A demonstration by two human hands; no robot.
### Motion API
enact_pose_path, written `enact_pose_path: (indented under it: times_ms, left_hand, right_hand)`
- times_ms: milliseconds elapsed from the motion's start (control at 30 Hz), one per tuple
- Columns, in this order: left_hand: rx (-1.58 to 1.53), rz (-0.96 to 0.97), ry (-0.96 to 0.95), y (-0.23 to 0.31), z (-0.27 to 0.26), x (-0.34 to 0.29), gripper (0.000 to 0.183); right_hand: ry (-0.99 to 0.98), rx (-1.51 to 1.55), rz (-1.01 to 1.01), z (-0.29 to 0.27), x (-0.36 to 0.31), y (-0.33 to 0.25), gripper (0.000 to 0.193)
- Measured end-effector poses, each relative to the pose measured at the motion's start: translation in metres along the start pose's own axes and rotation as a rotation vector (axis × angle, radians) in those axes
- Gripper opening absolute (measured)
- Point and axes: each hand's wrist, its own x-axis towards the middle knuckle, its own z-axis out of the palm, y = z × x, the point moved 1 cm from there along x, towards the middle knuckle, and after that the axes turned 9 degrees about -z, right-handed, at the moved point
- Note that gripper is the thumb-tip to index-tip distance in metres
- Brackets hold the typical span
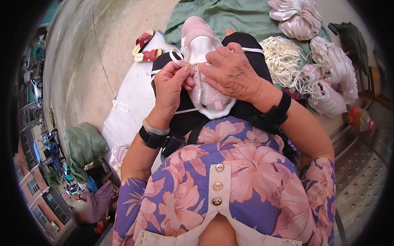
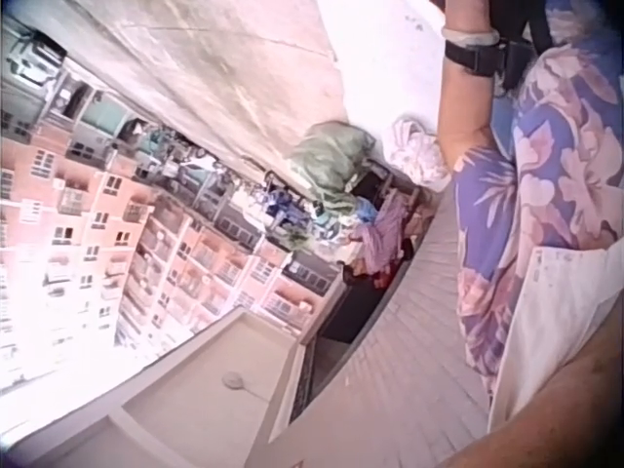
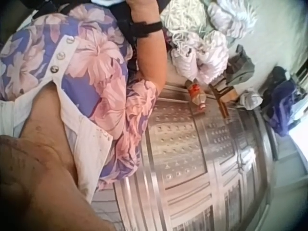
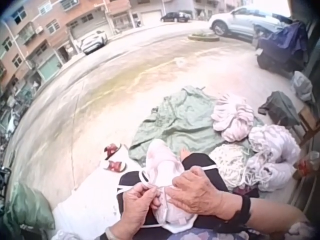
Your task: The recorder is threading laces into pink and white sneakers.
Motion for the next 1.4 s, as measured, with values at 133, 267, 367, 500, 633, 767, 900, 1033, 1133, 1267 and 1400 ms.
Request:
enact_pose_path:
  times_ms: [133,267,367,500,633,767,900,1033,1133,1267,1400]
  left_hand:
    - [0.138,0.08,0.058,-0.005,0.002,0.001,0.01]
    - [0.101,0.147,0.1,-0.009,0.008,0.007,0.01]
    - [0.104,0.149,0.107,-0.012,0.008,0.01,0.01]
    - [0.182,0.221,0.131,-0.016,0.005,0.015,0.009]
    - [0.428,0.347,0.215,-0.018,0.007,0.016,0.006]
    - [0.755,0.75,0.27,-0.013,0.01,0.021,0.005]
    - [0.825,0.664,0.244,-0.008,0.011,0.025,0.007]
    - [0.627,0.433,0.264,-0.008,0.014,0.023,0.015]
    - [0.692,0.506,0.307,-0.009,0.015,0.011,0.03]
    - [0.956,0.767,0.123,0.002,0.019,-0.008,0.047]
    - [1.08,0.853,0.033,0.012,0.019,-0.011,0.056]
  right_hand:
    - [-0.004,-0.001,0.022,0.003,-0.002,0.0,0.032]
    - [0.025,0.042,0.049,0.004,-0.004,0.001,0.034]
    - [0.059,0.079,0.062,0.006,-0.005,0.004,0.034]
    - [0.066,0.105,0.073,0.008,-0.005,0.006,0.034]
    - [0.076,0.113,0.083,0.009,-0.006,0.006,0.034]
    - [0.068,0.098,0.095,0.01,-0.006,0.006,0.034]
    - [0.074,0.093,0.092,0.009,-0.007,0.005,0.035]
    - [0.09,0.108,0.114,0.007,-0.009,0.005,0.036]
    - [0.112,0.112,0.129,0.008,-0.01,0.006,0.032]
    - [0.128,0.13,0.177,0.014,-0.012,0.01,0.024]
    - [0.128,0.109,0.19,0.014,-0.01,0.009,0.021]
